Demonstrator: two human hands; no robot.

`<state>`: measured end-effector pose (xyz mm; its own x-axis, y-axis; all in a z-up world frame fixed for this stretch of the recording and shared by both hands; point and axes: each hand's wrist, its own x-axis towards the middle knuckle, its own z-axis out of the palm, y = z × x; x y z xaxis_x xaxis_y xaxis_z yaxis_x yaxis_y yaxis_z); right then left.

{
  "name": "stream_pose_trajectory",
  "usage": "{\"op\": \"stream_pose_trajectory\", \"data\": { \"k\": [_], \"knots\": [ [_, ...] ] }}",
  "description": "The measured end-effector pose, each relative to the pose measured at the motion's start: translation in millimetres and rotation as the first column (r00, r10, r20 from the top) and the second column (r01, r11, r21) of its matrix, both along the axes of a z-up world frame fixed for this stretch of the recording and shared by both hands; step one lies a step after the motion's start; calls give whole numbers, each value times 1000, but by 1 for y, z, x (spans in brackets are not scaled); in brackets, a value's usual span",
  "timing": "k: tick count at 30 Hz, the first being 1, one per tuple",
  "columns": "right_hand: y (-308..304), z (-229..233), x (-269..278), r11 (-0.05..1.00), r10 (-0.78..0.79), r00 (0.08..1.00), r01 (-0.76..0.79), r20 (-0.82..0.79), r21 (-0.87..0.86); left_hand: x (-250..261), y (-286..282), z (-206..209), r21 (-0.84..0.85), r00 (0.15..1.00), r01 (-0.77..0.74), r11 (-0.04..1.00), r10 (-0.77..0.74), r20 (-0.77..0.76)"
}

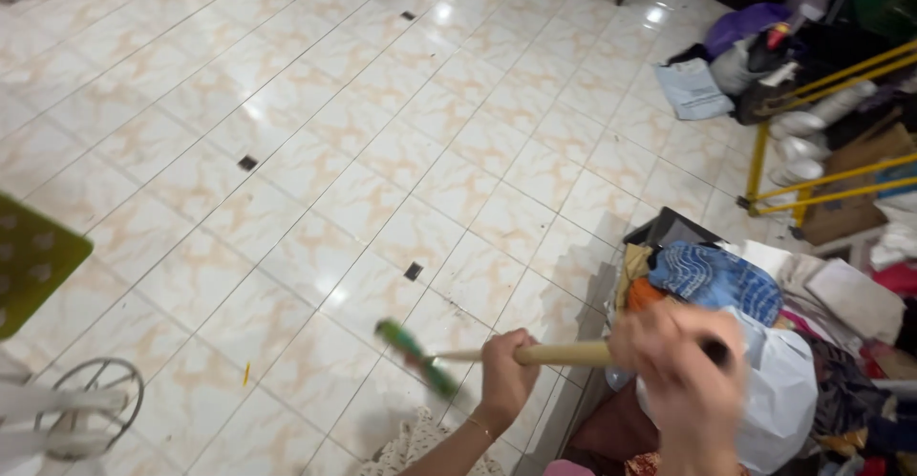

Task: Sweep the tiled floor using a broom, moving through different rooms.

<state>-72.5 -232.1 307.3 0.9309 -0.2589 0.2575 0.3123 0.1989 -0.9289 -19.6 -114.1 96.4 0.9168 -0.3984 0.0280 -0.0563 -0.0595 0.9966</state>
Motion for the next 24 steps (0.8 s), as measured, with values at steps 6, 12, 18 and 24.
{"op": "stream_pose_trajectory", "data": {
  "k": [6, 12, 18, 24],
  "knots": [
    [0, -55, 48, 996, -65, 962, 49, -266, -69, 10, -27, -161, 23, 964, -260, 965, 261, -45],
    [26, -59, 62, 885, 173, 973, -220, -151, -409, 76, -59, -185, -192, 893, -240, 952, 294, 341],
    [5, -78, 59, 837, -60, 997, 28, -41, -547, 97, -103, -128, -400, 980, 1, 916, 79, 184],
    [-53, 12, -42, 855, -512, 826, 515, 237, 54, -16, -120, -21, -104, 978, 109, 989, -88, 189]
  ]
}}
